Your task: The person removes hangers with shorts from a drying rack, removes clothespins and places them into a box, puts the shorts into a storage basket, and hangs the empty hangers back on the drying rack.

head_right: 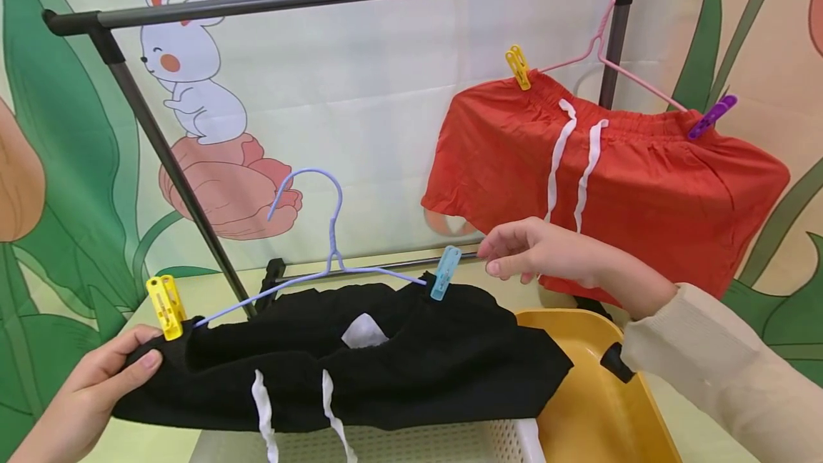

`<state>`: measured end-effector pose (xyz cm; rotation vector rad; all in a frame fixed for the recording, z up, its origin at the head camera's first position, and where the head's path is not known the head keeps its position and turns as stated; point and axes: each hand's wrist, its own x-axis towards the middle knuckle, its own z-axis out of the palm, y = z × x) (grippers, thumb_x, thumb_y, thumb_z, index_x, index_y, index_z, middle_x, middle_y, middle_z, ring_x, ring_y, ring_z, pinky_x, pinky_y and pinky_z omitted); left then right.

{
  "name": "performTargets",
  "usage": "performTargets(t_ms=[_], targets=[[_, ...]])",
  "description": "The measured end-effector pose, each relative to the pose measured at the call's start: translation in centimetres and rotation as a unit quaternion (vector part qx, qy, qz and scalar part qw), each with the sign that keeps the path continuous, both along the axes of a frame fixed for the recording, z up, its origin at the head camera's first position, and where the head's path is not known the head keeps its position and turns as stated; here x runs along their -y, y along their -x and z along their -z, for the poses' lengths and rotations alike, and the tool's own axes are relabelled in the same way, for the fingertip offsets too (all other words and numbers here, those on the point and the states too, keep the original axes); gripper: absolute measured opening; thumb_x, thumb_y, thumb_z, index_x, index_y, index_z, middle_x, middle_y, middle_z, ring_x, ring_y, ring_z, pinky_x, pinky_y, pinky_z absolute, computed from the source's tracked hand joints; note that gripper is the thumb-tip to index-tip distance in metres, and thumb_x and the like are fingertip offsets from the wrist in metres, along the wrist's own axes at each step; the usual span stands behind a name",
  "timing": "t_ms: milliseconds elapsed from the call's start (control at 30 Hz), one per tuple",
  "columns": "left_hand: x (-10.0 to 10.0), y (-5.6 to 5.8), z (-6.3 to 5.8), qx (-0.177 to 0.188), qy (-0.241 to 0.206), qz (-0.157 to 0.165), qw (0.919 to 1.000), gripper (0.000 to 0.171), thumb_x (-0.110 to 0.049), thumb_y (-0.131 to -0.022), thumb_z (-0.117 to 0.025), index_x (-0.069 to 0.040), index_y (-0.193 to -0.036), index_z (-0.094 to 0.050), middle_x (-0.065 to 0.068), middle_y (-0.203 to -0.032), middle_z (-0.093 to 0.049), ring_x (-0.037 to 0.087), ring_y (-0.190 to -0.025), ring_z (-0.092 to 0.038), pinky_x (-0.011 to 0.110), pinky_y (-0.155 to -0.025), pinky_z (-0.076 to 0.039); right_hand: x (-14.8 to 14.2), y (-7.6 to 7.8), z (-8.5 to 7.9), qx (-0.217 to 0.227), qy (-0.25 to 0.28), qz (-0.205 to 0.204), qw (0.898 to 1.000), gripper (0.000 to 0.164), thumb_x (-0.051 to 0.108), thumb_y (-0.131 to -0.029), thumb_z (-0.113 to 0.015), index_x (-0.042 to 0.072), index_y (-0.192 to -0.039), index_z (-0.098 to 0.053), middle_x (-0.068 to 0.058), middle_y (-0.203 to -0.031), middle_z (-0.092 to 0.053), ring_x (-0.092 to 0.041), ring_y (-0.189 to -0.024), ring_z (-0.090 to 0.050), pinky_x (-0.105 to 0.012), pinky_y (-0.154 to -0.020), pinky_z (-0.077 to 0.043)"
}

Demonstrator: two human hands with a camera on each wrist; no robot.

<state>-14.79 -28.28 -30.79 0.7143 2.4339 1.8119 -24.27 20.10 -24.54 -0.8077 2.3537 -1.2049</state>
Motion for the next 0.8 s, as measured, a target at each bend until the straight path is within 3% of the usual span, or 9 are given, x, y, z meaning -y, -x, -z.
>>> performTargets(t_ms=[200, 433, 633, 700, 800], targets=[[0.9, -0.3, 0.0, -0.021, -0.025, 0.019, 0.9993, 0.030, 0.008, -0.092, -0.030, -0.010, -0.104, -0.050, -0.005, -0.092, -0.057, 0.008, -0.080, -0.057, 0.021, -0.066, -0.047, 0.2, -0.1, 0.7, 0.038, -0.012, -0.008, 0.999, 0.037, 0.020, -0.085, -0.057, -0.001, -0.114, -0.047, -0.014, -0.103, -0.052, -0.023, -0.093, -0.050, -0.034, -0.074, -0.046], [2.0, -0.7, -0.2, -0.030, 0.034, -0.020, 0.9988, 0.028, 0.007, -0.091, -0.033, -0.011, -0.103, -0.051, -0.005, -0.087, -0.053, 0.005, -0.086, -0.047, 0.017, -0.067, -0.038, 0.7, -0.1, 1.3, 0.052, -0.020, -0.031, 0.998, 0.036, 0.021, -0.085, -0.056, 0.000, -0.113, -0.049, -0.012, -0.097, -0.053, -0.024, -0.089, -0.052, -0.033, -0.070, -0.047], [3.1, -0.9, -0.2, -0.019, 0.075, -0.032, 0.9965, 0.027, 0.006, -0.091, -0.034, -0.011, -0.104, -0.051, -0.006, -0.092, -0.051, 0.003, -0.090, -0.043, 0.017, -0.066, -0.036, 1.3, -0.1, 1.5, 0.054, -0.021, -0.049, 0.997, 0.035, 0.021, -0.085, -0.056, 0.001, -0.113, -0.049, -0.014, -0.101, -0.054, -0.023, -0.087, -0.053, -0.034, -0.071, -0.047], [3.2, -0.9, -0.2, -0.021, 0.078, -0.027, 0.9964, 0.028, 0.006, -0.091, -0.034, -0.011, -0.104, -0.051, -0.006, -0.092, -0.051, 0.003, -0.090, -0.044, 0.017, -0.066, -0.037, 1.4, -0.1, 1.6, 0.055, -0.023, -0.051, 0.997, 0.035, 0.022, -0.085, -0.056, 0.002, -0.113, -0.050, -0.014, -0.101, -0.054, -0.023, -0.088, -0.053, -0.035, -0.072, -0.047], [3.3, -0.8, -0.2, -0.011, 0.062, 0.012, 0.9979, 0.028, 0.007, -0.091, -0.031, -0.008, -0.104, -0.051, -0.004, -0.091, -0.054, 0.006, -0.089, -0.047, 0.020, -0.067, -0.041, 1.7, -0.2, 1.8, 0.060, -0.022, -0.054, 0.997, 0.038, 0.023, -0.084, -0.057, 0.001, -0.114, -0.049, -0.014, -0.104, -0.055, -0.025, -0.091, -0.053, -0.037, -0.075, -0.046]])
